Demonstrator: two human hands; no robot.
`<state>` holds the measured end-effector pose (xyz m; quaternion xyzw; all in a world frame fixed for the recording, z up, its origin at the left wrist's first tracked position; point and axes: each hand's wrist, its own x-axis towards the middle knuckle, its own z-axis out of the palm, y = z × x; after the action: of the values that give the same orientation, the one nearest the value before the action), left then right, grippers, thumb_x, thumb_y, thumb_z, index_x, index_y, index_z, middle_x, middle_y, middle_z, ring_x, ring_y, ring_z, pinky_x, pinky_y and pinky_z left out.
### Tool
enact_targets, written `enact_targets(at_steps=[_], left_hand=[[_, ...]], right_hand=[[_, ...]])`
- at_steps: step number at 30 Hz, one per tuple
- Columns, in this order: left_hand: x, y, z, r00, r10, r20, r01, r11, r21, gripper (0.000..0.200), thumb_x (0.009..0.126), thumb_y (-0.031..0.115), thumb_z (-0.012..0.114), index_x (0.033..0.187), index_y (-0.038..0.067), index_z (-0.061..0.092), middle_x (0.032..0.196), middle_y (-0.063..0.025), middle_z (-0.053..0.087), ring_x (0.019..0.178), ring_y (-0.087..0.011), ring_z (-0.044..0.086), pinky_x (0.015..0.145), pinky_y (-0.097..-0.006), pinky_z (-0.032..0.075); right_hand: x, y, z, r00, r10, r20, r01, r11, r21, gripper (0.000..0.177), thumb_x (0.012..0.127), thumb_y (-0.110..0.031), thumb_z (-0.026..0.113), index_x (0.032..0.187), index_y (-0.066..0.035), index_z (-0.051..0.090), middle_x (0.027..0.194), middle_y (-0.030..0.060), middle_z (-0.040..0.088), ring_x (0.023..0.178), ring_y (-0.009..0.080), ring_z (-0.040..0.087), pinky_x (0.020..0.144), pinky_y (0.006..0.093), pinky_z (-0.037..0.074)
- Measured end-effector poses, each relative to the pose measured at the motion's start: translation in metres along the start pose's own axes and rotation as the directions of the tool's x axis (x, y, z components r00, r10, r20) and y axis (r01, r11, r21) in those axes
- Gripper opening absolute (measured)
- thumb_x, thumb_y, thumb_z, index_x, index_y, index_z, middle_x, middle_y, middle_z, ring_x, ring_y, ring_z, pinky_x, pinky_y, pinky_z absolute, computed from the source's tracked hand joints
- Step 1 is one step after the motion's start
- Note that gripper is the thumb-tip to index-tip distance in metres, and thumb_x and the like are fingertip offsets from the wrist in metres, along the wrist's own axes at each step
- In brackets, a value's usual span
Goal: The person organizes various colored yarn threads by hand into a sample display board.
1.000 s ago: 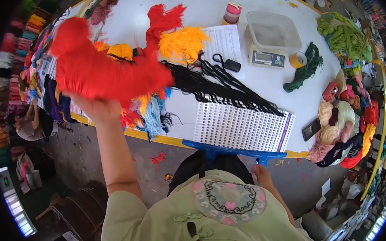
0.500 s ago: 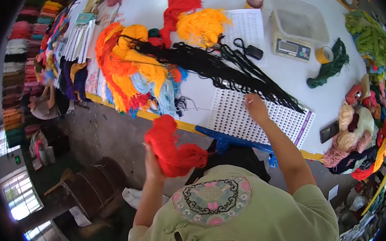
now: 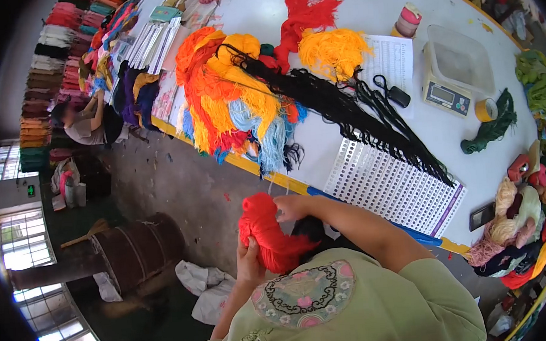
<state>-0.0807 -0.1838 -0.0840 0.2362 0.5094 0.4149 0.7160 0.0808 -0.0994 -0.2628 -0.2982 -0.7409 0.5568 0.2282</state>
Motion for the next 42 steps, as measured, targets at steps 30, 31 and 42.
enact_targets(at_steps=[30,31,42], left_hand=[[0.076,0.149,0.026,0.744,0.003,0.669,-0.1,0.989,0.107,0.047,0.065,-0.01,0.066,0.11,0.001,0.061,0.095,-0.0048,0.063,0.095,-0.0207,0.061,0.09,-0.0353,0.047],[0.072,0.158,0.03,0.777,-0.022,0.629,0.018,1.0,0.012,0.047,0.065,-0.01,0.066,0.111,0.001,0.061,0.095,-0.0049,0.064,0.093,-0.0211,0.062,0.09,-0.0355,0.047],[0.04,0.21,0.046,0.626,-0.303,0.719,-0.39,0.677,0.625,0.04,0.077,0.003,0.071,0.115,0.001,0.056,0.079,-0.0077,0.066,0.069,-0.0153,0.065,0.064,-0.0298,0.052]], right_hand=[[-0.06,-0.253,-0.025,0.297,-0.339,-0.893,-0.136,0.91,-0.391,0.033,0.077,0.0,0.058,0.11,-0.003,0.055,0.099,0.0165,0.066,0.09,0.0295,0.066,0.081,0.0336,0.053],[-0.059,-0.248,-0.015,0.188,-0.136,-0.973,-0.001,0.99,-0.139,0.024,0.088,0.002,0.047,0.11,-0.003,0.052,0.104,0.0111,0.064,0.088,0.0171,0.063,0.08,0.0315,0.051],[-0.061,-0.23,-0.037,0.478,0.156,-0.864,0.188,0.943,0.274,0.064,0.075,-0.001,0.06,0.136,-0.006,0.041,0.134,0.0116,0.052,0.132,0.0252,0.044,0.114,0.039,0.027]])
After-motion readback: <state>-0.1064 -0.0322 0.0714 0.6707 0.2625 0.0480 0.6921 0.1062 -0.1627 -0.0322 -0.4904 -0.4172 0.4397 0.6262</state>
